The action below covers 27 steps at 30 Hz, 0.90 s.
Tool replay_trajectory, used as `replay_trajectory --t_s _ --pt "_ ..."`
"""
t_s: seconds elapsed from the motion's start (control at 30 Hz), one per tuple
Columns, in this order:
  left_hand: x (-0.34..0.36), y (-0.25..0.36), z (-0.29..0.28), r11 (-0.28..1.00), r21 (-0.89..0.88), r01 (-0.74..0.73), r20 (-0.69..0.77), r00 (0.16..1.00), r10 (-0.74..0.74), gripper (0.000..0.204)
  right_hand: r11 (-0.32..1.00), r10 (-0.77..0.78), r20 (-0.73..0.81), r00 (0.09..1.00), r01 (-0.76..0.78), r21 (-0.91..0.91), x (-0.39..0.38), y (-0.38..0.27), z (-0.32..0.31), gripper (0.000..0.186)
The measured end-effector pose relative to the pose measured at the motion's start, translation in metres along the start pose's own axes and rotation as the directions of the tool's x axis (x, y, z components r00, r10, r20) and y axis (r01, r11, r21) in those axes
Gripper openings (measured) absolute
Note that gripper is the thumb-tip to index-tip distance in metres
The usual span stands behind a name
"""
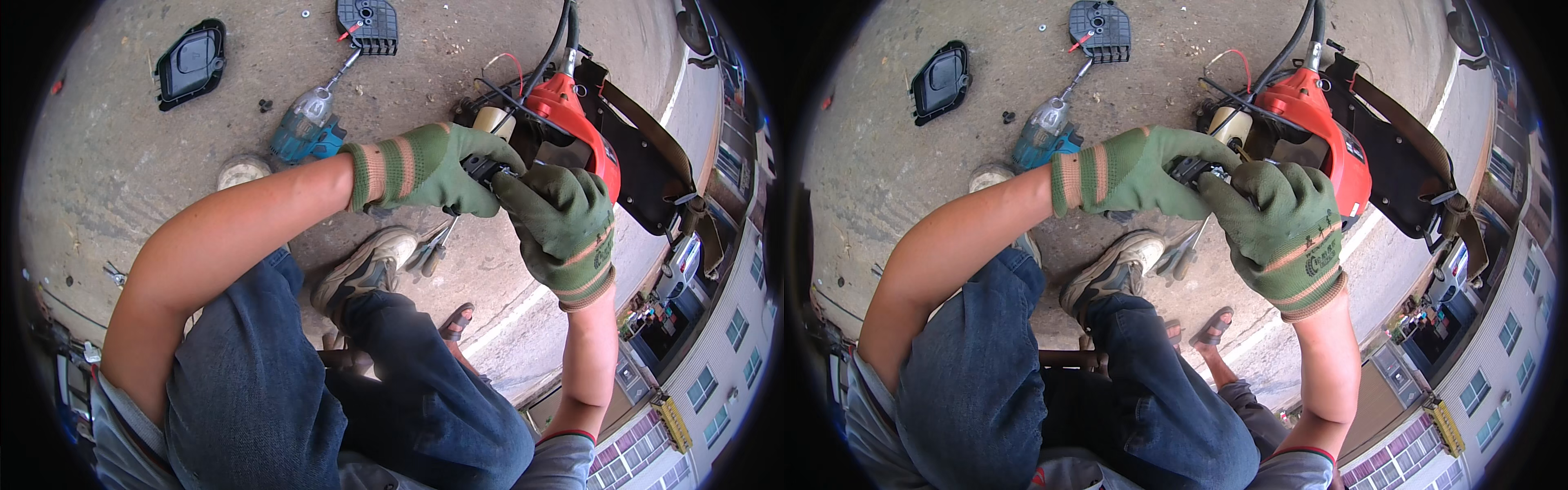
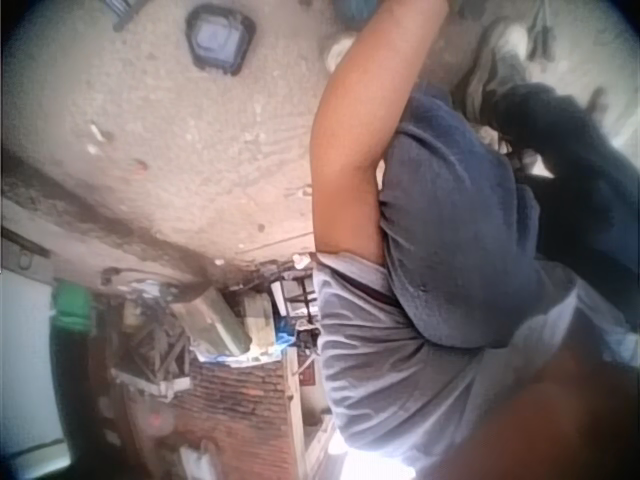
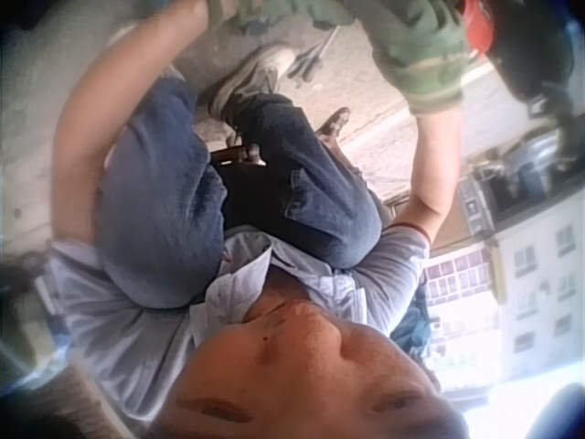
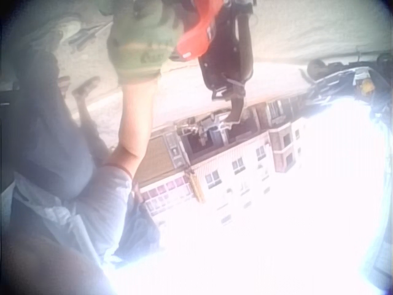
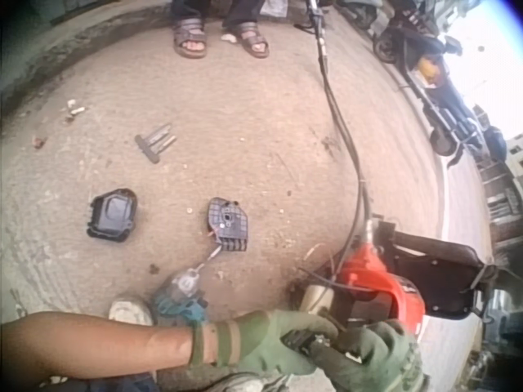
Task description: The person disassembles a small engine carburetor using a cordless impact driver and a screwdriver, removes the unit, and then reassembles it back onto the engine. The person handles the carburetor, engine cover, and various fasteners during the process.
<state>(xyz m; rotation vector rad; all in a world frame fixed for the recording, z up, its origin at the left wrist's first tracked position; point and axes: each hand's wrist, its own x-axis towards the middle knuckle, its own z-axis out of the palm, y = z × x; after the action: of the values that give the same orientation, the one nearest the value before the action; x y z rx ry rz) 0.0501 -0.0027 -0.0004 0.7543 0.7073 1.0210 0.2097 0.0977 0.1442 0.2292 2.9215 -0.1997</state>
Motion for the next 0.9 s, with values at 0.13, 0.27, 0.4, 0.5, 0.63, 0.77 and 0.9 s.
replay_trajectory --t_s 0.13,0.27,0.4,0.5,0.63,0.77,0.9 --pt "0.0 -0.001 0.001 1.0 0.022 0.019 -0.009 1.0 -0.019 0.056 1.0 0.007 0.01 1.0 -0.007 -0.018 0.005 -0.004 -0.001 0.039" --pt "0.001 -0.005 0.002 0.998 0.052 -0.03 -0.015 0.999 0.031 0.058 0.999 0.012 0.027 1.0 -0.011 -0.03 0.006 -0.007 -0.004 0.038" --pt "0.004 -0.012 0.004 0.994 0.044 -0.102 -0.055 0.993 0.104 0.057 0.986 0.111 0.049 0.993 -0.116 0.123 0.008 -0.009 0.001 0.045" --pt "0.004 -0.014 0.004 0.993 0.025 -0.117 -0.078 0.99 0.119 0.056 0.921 0.246 0.02 0.969 -0.24 0.308 -0.003 -0.004 -0.005 0.051" --pt "-0.003 0.009 0.006 0.985 -0.126 0.116 -0.027 0.992 -0.121 0.056 0.69 0.584 -0.079 0.808 -0.444 0.572 -0.03 -0.011 0.003 0.042" --pt "0.001 -0.018 0.005 0.998 -0.064 -0.015 0.008 1.0 0.015 0.065 0.557 0.687 -0.036 0.726 -0.494 0.668 -0.038 -0.027 0.028 0.033" --pt "-0.005 0.004 0.008 0.997 -0.04 0.061 -0.046 0.997 -0.063 0.064 0.492 0.731 -0.08 0.677 -0.443 0.75 -0.032 -0.041 0.05 0.034"
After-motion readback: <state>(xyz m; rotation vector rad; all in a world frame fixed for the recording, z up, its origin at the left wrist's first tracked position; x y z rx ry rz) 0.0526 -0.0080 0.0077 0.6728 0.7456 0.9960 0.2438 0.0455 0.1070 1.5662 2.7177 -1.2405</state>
